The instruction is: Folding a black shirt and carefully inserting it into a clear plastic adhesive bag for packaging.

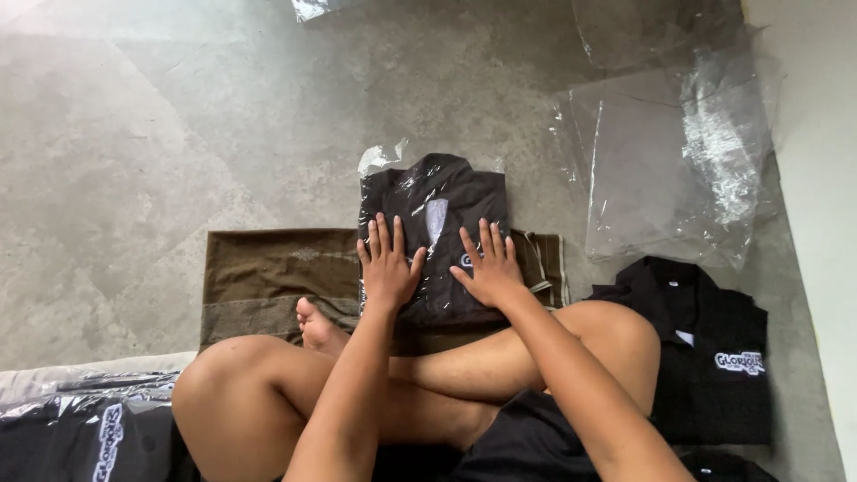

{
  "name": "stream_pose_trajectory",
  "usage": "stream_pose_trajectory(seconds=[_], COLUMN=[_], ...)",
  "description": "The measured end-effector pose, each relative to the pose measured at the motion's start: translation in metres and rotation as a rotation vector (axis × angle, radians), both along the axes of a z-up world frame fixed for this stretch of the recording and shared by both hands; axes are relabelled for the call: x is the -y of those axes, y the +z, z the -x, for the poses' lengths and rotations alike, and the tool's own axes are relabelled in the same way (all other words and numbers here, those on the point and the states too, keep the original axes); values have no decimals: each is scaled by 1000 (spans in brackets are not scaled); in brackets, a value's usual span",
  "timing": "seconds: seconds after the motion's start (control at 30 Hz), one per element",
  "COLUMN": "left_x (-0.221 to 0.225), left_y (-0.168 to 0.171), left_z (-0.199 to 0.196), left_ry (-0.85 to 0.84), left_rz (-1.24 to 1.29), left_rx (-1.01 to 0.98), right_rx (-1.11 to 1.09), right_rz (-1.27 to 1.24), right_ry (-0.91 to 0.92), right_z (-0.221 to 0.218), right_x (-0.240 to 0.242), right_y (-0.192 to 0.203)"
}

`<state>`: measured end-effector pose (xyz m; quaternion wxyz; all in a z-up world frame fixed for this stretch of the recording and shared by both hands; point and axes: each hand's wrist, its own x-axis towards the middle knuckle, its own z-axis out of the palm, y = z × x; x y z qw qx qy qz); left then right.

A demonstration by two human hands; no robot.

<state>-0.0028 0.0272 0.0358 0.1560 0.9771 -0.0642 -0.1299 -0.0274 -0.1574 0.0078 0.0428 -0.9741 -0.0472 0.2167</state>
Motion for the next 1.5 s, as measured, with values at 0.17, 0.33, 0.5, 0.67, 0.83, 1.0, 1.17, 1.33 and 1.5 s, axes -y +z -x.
stream_pose_trajectory(seconds=[0.17, 0.33, 0.5, 0.67, 0.83, 1.0, 1.17, 1.33, 1.5], left_x=[-2, -14, -39, -58, -50, -42, -62, -42, -42], left_y=[-28, -47, -54, -99, -45, -2, -55, -23, 18], left_z=[-7, -21, -39, -57, -49, -25, -38, -27, -17], left_ry=[12, 114, 768, 813, 836, 865, 868, 841, 831], left_rz=[-3, 147, 307, 515, 1242, 1435, 1592, 1459, 1338], left_rx=[9, 108, -25, -245, -412, -505, -691, -746, -811], right_rx=[-12, 48, 235, 57, 4, -294, -272, -401, -460], right_rz=[-43, -183, -373, -518, -1290, -1578, -1837, -1794, -1779], right_ry=[-31, -104, -728, -903, -1055, -1135, -1227, -1248, -1196], right_z=[-2, -7, -17, -24, -15, -26, -15, -3, -3], right_x=[1, 15, 51, 68, 53, 90, 83, 59, 54], right_y=[2, 2, -32, -67, 10, -85, -29, 11, 15])
